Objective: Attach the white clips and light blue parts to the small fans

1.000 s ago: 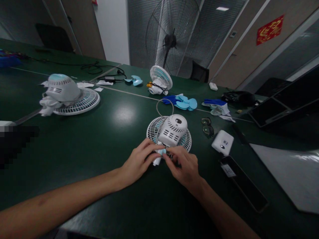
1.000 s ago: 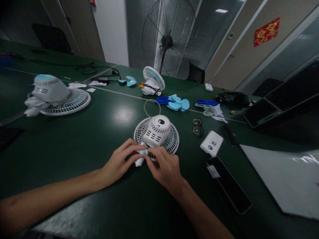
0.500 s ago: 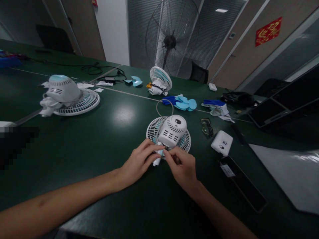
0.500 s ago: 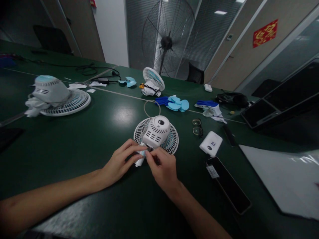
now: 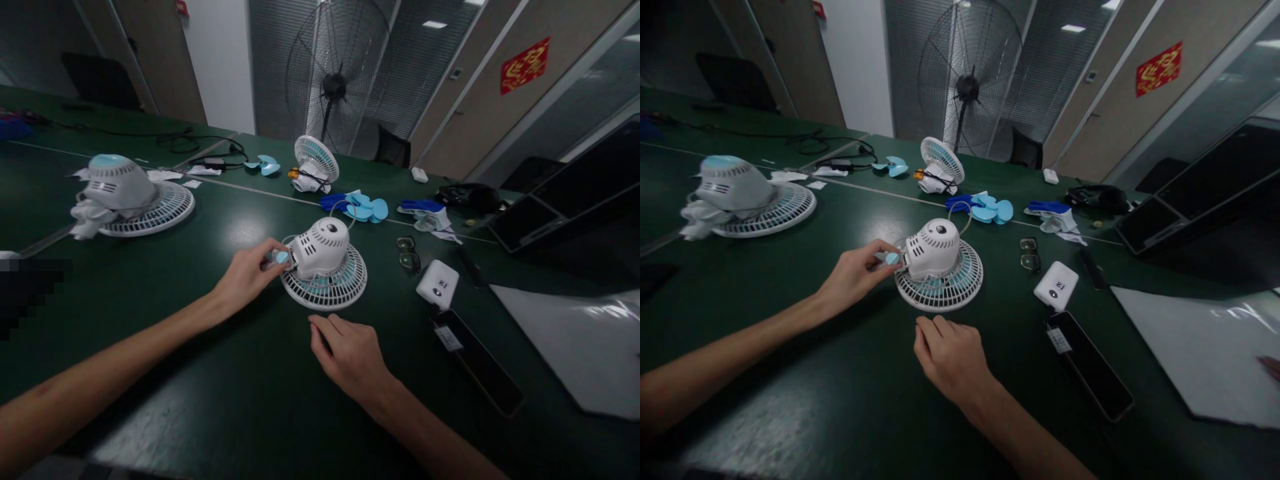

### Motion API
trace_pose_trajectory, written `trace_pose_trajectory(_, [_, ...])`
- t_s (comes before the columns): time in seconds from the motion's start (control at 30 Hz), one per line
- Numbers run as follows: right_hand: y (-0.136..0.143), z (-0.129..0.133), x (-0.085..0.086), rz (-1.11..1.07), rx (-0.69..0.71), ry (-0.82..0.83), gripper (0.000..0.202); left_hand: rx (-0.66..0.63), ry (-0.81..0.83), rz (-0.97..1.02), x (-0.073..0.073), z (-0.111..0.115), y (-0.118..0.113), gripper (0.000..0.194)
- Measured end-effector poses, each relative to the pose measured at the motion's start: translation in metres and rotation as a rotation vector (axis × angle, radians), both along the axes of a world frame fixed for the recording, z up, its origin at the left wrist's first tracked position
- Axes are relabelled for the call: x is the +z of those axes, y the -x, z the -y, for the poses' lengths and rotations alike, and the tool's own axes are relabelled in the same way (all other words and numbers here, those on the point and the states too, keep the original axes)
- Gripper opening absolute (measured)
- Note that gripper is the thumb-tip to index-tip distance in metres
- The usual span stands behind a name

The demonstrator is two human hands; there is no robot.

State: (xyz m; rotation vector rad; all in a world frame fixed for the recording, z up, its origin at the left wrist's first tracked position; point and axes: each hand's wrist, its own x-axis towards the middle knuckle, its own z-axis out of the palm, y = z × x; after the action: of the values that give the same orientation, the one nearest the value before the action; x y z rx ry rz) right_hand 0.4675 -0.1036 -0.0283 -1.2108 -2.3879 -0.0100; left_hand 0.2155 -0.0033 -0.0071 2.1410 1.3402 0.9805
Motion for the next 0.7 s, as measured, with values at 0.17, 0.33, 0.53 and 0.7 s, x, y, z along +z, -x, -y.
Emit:
trace_pose_trajectory(0.17, [-0.003, -0.007, -0.009, -0.011, -0.005, 0.141, 0.026, 0.278, -0.12, -0.093, -0.001, -0.058, 0.038, 0.033])
trace_pose_trajectory(0.33, [-0.005, -0.014, -0.007, -0.046, -0.016, 0.199, 0.024, 0.582, -0.205, -0.066, -0.013, -0.111, 0.068, 0.04])
trace_pose_trajectory(0.53, [-0.006, -0.015, -0.006, -0.081, -0.03, 0.22, 0.023, 0.698, -0.148, 0.063, -0.005, -0.145, 0.085, 0.054])
trace_pose_trajectory(0.7, [-0.003, -0.022, -0.008, -0.07, -0.125, 0.235, 0.019, 0.592, -0.303, 0.073, 0.005, -0.076, 0.015, 0.061])
